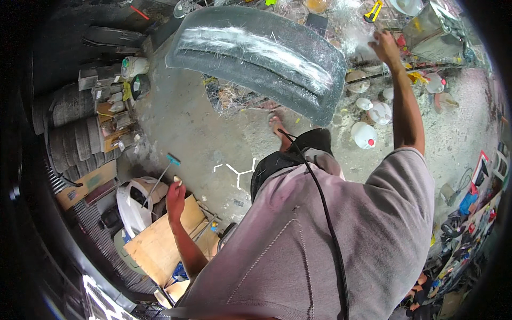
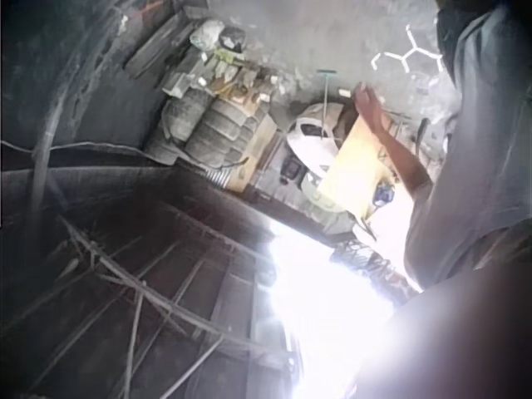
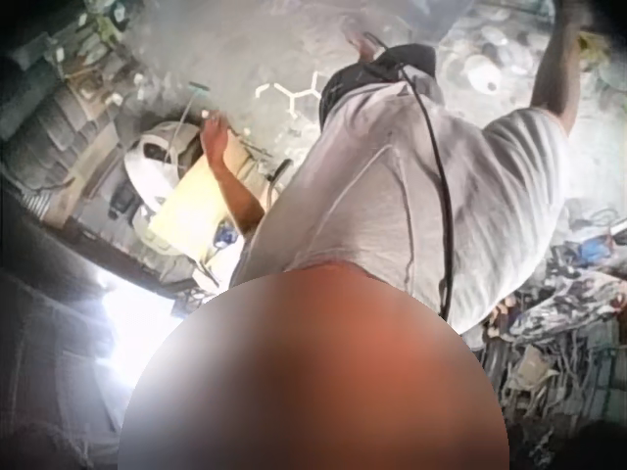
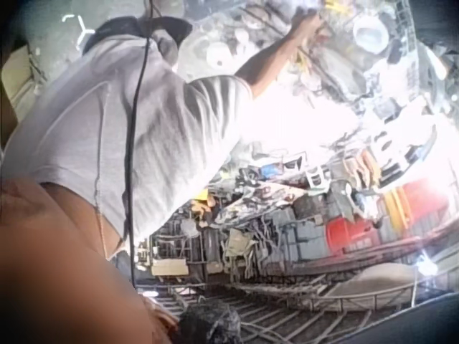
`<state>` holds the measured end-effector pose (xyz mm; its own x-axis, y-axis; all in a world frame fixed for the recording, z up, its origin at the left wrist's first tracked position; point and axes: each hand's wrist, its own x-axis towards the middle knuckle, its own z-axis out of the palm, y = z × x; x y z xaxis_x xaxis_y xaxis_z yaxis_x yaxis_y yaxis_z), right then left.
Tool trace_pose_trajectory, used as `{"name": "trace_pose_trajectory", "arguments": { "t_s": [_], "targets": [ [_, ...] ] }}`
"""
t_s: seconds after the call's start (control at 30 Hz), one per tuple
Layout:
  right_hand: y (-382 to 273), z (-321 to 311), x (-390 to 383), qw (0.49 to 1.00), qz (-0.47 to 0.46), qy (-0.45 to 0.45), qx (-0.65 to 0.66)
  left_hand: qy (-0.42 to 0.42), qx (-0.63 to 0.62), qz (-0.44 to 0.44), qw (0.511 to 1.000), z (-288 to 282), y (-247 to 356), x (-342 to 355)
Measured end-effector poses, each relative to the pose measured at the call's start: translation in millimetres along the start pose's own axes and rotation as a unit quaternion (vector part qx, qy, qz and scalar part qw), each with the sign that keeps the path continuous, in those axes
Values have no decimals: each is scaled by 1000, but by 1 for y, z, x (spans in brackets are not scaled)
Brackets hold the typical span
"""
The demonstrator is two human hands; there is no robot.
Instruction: Applying fiberglass strands and resin to an automotive part for repair or reinforcement.
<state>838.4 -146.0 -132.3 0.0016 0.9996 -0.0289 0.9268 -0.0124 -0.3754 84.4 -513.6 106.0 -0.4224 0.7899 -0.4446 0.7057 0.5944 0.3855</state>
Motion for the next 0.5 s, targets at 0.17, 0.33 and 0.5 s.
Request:
{"name": "trace_pose_trajectory", "arguments": {
  "t_s": [0.17,0.33,0.5],
  "targets": [
    [-53,-85,-32,986,-94,118,75,48,109,253,960,28,207,48],
    [-100,-160,-47,964,-213,158,12,-19,20,539,842,111,399,64],
    [-164,-218,-72,964,-242,84,79,121,-41,719,683,175,527,69]
  ]
}}
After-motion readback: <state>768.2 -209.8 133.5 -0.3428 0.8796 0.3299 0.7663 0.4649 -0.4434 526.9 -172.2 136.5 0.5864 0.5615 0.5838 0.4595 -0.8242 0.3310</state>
